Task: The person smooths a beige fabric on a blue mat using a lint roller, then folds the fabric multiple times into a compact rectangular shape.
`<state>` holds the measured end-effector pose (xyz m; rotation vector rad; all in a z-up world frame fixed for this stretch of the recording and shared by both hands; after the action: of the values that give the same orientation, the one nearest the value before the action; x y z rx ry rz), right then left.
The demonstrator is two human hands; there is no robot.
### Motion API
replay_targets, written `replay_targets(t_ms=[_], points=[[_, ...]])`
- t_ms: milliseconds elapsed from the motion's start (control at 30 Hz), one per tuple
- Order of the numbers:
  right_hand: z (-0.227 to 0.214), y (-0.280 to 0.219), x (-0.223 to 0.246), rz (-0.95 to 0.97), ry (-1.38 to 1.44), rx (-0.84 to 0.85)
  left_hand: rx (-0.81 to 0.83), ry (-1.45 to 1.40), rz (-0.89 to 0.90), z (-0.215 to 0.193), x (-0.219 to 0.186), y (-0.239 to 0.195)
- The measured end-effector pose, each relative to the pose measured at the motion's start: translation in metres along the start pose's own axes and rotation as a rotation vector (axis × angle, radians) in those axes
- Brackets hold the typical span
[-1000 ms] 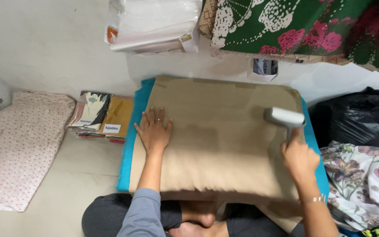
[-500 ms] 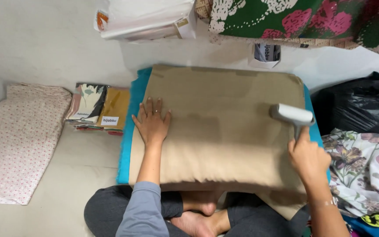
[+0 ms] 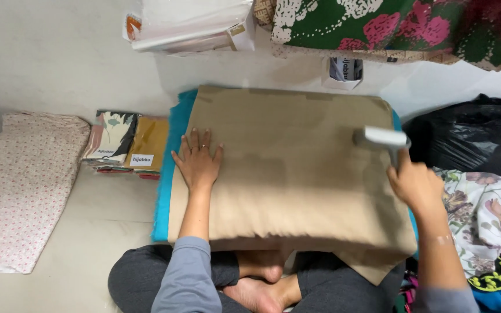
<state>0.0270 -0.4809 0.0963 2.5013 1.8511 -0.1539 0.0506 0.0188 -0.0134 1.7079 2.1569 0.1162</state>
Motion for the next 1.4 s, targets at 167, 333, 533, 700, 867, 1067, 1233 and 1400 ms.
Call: replay_targets(t_ms=[167, 333, 533, 700, 867, 1067, 1233, 1400], points=[[-0.009, -0.056, -0.020, 0.041, -0.164, 0.117, 0.017, -0.004, 0.000, 0.000, -0.002, 0.000], [0.017, 0.012, -0.023, -0.069, 0.056, -0.067, 0.028, -0.013, -0.005, 0.003, 0.000, -0.001], [-0.012, 0.000, -0.001, -0.157, 0.208, -0.056, 0.025, -0.009, -0.003, 0.003, 0.001, 0.004], [-0.026, -0.055, 0.067, -0.540, 0.108, 0.071, 0.022, -0.098, -0.019, 0.004, 0.006, 0.001], [-0.006, -0.025, 0.144, -0.643, 0.173, 0.019, 0.068, -0.016, 0.063, -0.030, 0.017, -0.040], [-0.016, -0.011, 0.169, -0.769, 0.444, 0.079, 0.106, 0.018, 0.042, -0.036, 0.033, -0.050], [-0.040, -0.024, 0.170, -0.790, 0.383, 0.224, 0.094, 0.003, -0.010, -0.028, 0.039, -0.044], [-0.028, -0.040, 0.260, -0.926, 0.354, 0.130, -0.049, -0.296, 0.043, -0.048, 0.036, -0.048]])
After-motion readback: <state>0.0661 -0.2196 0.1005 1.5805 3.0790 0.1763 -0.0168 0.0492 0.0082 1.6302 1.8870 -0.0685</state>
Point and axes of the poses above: each hand's wrist, its own y-axis towards the middle knuckle, its own z-axis out of the palm, x = y × z, the point moved 5 cm from there along y, towards the middle knuckle, and after that the axes turned 6 degrees about z, right-handed, at the moved point
